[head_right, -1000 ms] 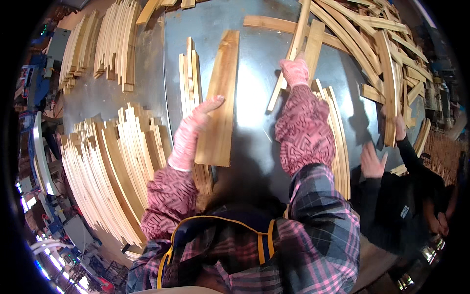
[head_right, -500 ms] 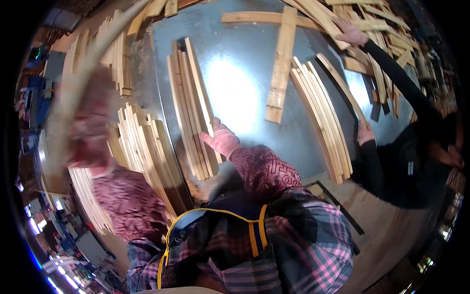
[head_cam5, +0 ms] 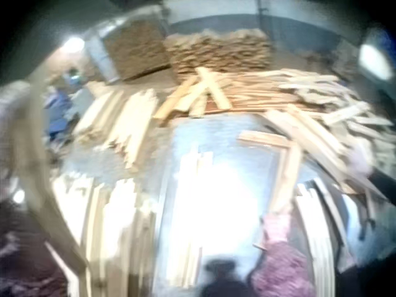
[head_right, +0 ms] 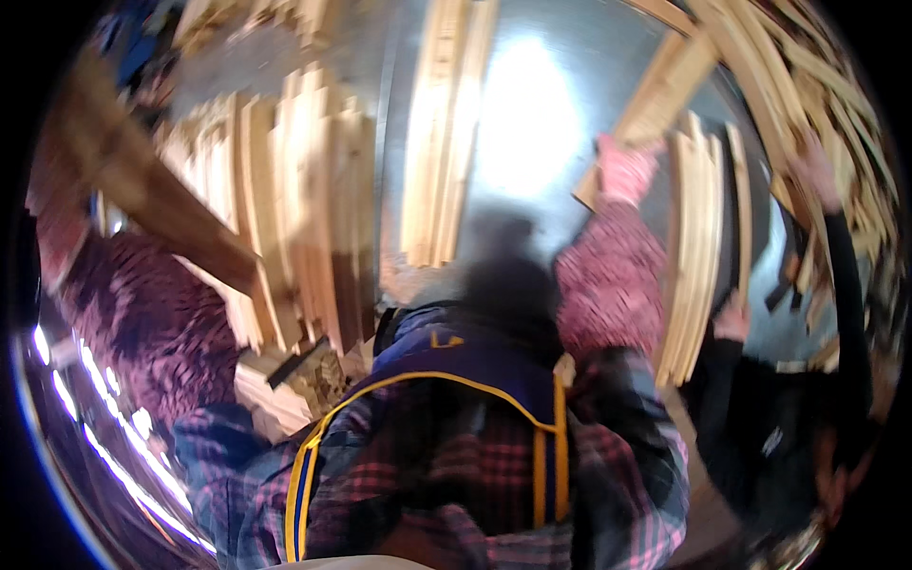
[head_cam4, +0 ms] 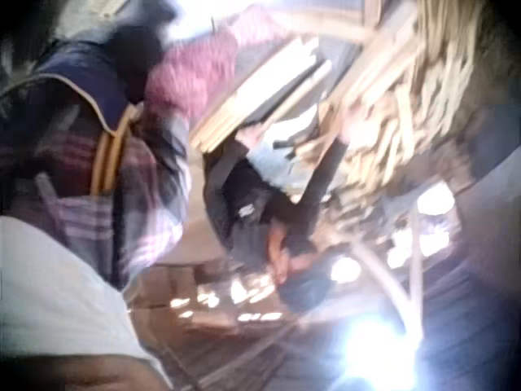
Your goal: The person sorts wooden planks on a metal table, picking them up from a disorganized pile and arranging them into neat stacks. They handle the wood by hand, moving pieces from one side of the table to another to create organized piles.
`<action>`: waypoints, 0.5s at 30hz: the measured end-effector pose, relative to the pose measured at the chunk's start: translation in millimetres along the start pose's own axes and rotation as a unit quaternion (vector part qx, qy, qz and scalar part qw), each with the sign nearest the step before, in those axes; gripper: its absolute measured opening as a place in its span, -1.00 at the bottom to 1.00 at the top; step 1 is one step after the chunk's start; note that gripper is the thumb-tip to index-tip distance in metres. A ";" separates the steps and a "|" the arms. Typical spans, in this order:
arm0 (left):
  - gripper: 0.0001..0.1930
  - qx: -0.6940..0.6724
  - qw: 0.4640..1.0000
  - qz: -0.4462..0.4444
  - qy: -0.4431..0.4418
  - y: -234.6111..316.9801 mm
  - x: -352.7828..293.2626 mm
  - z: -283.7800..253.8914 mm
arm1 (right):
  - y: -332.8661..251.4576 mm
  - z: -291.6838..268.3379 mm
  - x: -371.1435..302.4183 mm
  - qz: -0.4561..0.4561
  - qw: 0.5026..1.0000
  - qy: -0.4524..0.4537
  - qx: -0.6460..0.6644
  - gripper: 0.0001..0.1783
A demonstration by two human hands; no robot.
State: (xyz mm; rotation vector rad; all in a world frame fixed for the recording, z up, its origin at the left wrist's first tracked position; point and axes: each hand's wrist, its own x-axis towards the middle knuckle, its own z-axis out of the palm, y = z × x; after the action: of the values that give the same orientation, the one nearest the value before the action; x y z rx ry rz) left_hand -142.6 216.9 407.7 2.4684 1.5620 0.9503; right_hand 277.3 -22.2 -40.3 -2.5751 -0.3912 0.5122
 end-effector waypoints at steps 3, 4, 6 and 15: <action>-0.40 -0.051 0.988 -0.084 -0.117 -98.0 -22.7 20.5 | 14.1 -13.4 -49.5 -0.021 0.967 -0.138 0.212 0.07; -0.42 -0.042 0.985 -0.099 -0.134 -114.5 -39.2 25.8 | 32.4 3.9 -70.8 -0.038 0.930 -0.205 0.303 -0.13; -0.44 0.010 0.979 -0.144 -0.143 -133.1 -98.7 75.2 | 63.9 27.2 -108.3 -0.082 0.932 -0.253 0.245 -0.39; -0.37 0.229 0.908 -0.266 -0.230 -180.8 -229.4 157.7 | -7.0 46.5 -155.6 -0.070 0.910 -0.365 0.186 -0.22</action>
State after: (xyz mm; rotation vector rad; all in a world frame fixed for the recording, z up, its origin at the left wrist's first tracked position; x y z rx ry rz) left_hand -269.5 152.5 107.9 2.0530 2.2511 -0.0901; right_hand 118.1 -53.7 -30.4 -1.8946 -0.6426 1.3528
